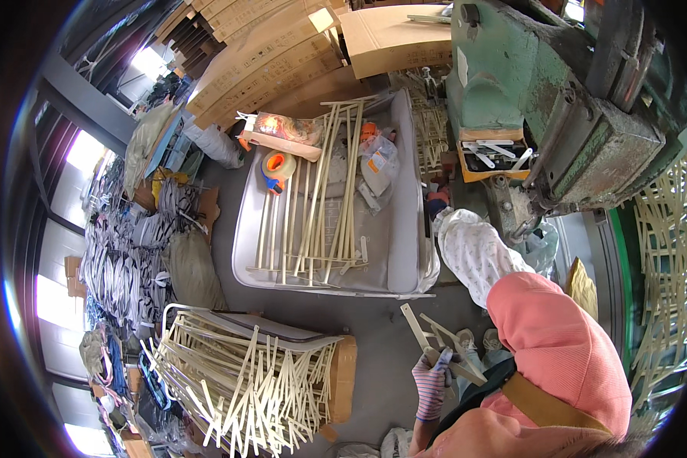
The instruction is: The person assembles small wooden frames by joining pieces with a press machine, then moves the finished frames onto a green conveyor belt. They repeatedly pick up frame components, align them under the press, and transfer completed units to the belt.
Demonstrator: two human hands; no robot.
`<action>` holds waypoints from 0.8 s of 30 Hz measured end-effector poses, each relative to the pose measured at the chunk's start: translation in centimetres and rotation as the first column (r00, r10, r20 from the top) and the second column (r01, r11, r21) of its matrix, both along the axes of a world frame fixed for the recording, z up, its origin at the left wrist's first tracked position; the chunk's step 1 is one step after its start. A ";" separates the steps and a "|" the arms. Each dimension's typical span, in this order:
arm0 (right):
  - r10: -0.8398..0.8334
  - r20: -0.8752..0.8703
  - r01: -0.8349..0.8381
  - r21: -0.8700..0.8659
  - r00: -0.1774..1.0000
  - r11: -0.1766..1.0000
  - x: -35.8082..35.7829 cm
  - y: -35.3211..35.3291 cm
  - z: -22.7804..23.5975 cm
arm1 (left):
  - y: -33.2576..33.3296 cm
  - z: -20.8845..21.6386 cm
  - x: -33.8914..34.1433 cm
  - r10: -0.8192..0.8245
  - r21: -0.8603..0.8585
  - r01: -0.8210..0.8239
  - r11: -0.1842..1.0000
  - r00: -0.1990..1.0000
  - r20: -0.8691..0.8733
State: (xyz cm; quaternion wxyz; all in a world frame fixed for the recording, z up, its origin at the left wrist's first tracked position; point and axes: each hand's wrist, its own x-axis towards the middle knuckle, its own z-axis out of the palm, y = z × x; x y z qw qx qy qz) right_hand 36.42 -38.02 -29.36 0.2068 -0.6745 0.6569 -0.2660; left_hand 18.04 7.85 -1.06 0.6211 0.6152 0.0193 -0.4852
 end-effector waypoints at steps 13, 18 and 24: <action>-0.013 0.007 0.013 -0.021 1.000 1.000 0.7 -1.0 -1.4 | 0.6 -0.7 0.2 0.004 0.003 -0.004 1.000 0.998 -0.056; 0.001 0.013 -0.001 -0.038 1.000 0.999 0.5 -1.7 -1.4 | 1.4 -0.6 0.2 -0.003 -0.012 0.003 1.000 0.999 -0.034; 0.001 0.022 0.001 -0.062 1.000 0.998 1.4 -1.7 -2.0 | 2.7 -0.4 -0.2 -0.027 0.024 0.026 0.999 1.000 0.006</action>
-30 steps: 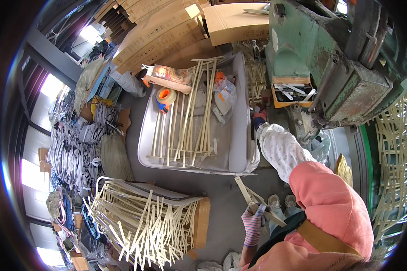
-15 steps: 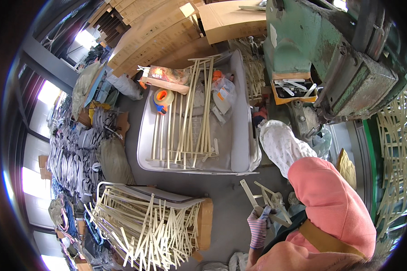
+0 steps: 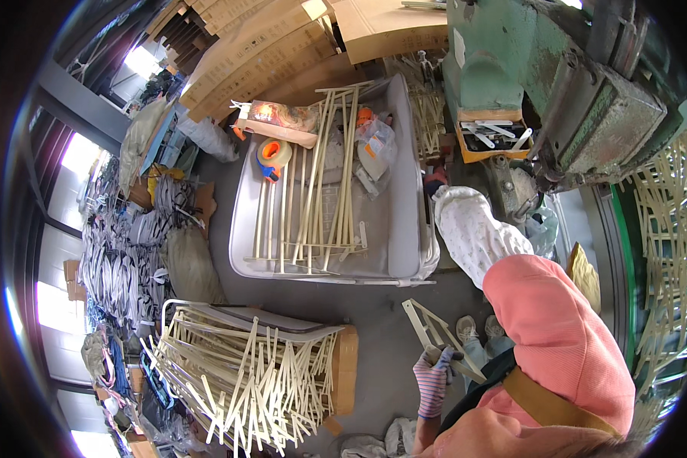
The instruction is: The person assembles small wooden frames by joining pieces with a press machine, then moves the finished frames onto a green conveyor belt. They repeatedly pick up frame components, align them under the press, and transfer completed units to the belt.
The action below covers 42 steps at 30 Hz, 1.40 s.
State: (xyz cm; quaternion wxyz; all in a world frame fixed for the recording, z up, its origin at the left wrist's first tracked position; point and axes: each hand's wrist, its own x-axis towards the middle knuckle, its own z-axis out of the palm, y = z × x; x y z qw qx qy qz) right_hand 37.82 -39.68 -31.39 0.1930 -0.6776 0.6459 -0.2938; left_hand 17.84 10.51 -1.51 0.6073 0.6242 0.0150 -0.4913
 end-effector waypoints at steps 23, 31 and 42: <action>-0.306 0.875 -0.807 0.471 0.376 0.356 -45.5 26.7 6.9 | -3.3 -0.9 -1.3 -0.092 -0.072 0.095 0.993 0.995 0.043; 0.416 0.731 -0.841 0.476 0.540 0.255 -42.5 34.9 25.4 | -9.6 0.6 -5.5 0.018 -0.163 -0.029 0.986 0.997 -0.069; 0.135 0.770 -0.670 0.439 0.624 0.598 -49.2 26.1 30.0 | -11.0 6.8 2.6 -0.257 -0.512 0.199 0.836 0.966 -0.043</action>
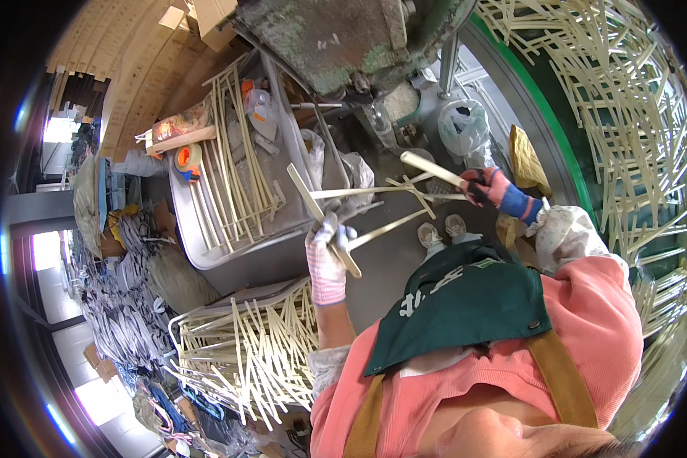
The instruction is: The person assembles small wooden frames by joining pieces with a press machine, then moves the finished frames onto a green conveyor belt. They repeatedly pick up frame components, align them under the press, and transfer completed units to the belt.
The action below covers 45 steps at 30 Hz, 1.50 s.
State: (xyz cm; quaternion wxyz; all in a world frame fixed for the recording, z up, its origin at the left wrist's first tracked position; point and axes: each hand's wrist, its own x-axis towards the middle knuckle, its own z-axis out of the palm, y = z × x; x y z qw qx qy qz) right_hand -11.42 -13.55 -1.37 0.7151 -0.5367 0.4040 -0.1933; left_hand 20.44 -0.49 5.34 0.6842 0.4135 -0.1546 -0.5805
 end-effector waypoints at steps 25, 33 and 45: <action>0.103 0.097 -0.109 0.060 0.990 0.992 -1.6 -7.2 6.6 | 0.4 13.0 -3.4 -0.277 -0.161 0.249 0.955 0.942 -0.187; -0.071 0.124 0.065 0.048 0.990 0.997 2.7 -9.1 1.2 | 0.8 15.0 -8.1 -0.549 0.001 0.549 0.836 0.835 -0.025; 0.148 0.007 -0.144 -0.186 0.989 0.972 0.3 -7.9 9.0 | -6.2 8.7 -10.0 -0.012 0.135 0.027 0.991 0.994 -0.108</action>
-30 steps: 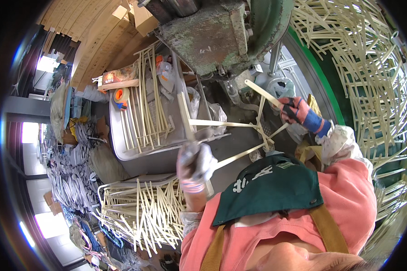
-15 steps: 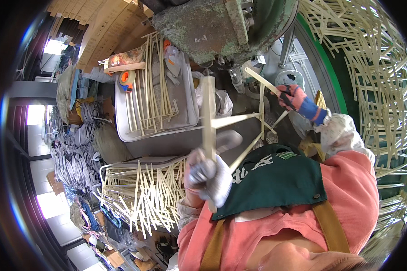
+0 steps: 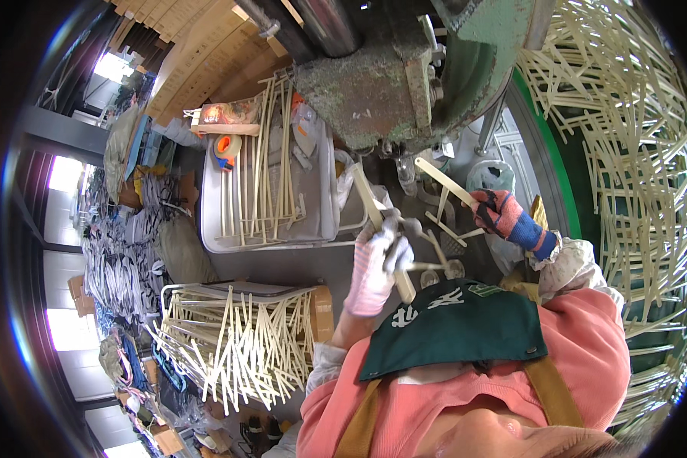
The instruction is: The person assembles small wooden frames by joining pieces with a press machine, then moves the finished frames onto a green conveyor belt. They repeatedly pick up frame components, align them under the press, and transfer completed units to the belt.
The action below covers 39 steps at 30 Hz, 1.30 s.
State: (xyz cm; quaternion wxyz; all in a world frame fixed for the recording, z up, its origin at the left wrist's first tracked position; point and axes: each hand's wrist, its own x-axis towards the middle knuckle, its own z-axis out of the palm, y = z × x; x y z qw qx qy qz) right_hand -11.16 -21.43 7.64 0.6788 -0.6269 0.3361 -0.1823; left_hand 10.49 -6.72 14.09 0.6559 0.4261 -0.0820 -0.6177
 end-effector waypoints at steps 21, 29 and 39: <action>0.025 0.051 -0.035 0.202 0.998 0.979 3.7 -0.4 0.2 | -8.7 -8.8 1.7 0.320 0.028 -0.367 0.930 0.845 0.428; 0.045 0.070 -0.064 0.291 0.997 0.955 3.7 -0.1 -0.1 | -9.5 -9.1 1.0 0.240 0.041 -0.283 0.958 0.875 0.421; -0.033 -0.295 -0.217 -0.771 0.955 0.599 7.4 -12.8 -9.6 | -5.6 -10.5 4.5 0.091 -0.045 -0.081 0.996 0.946 0.311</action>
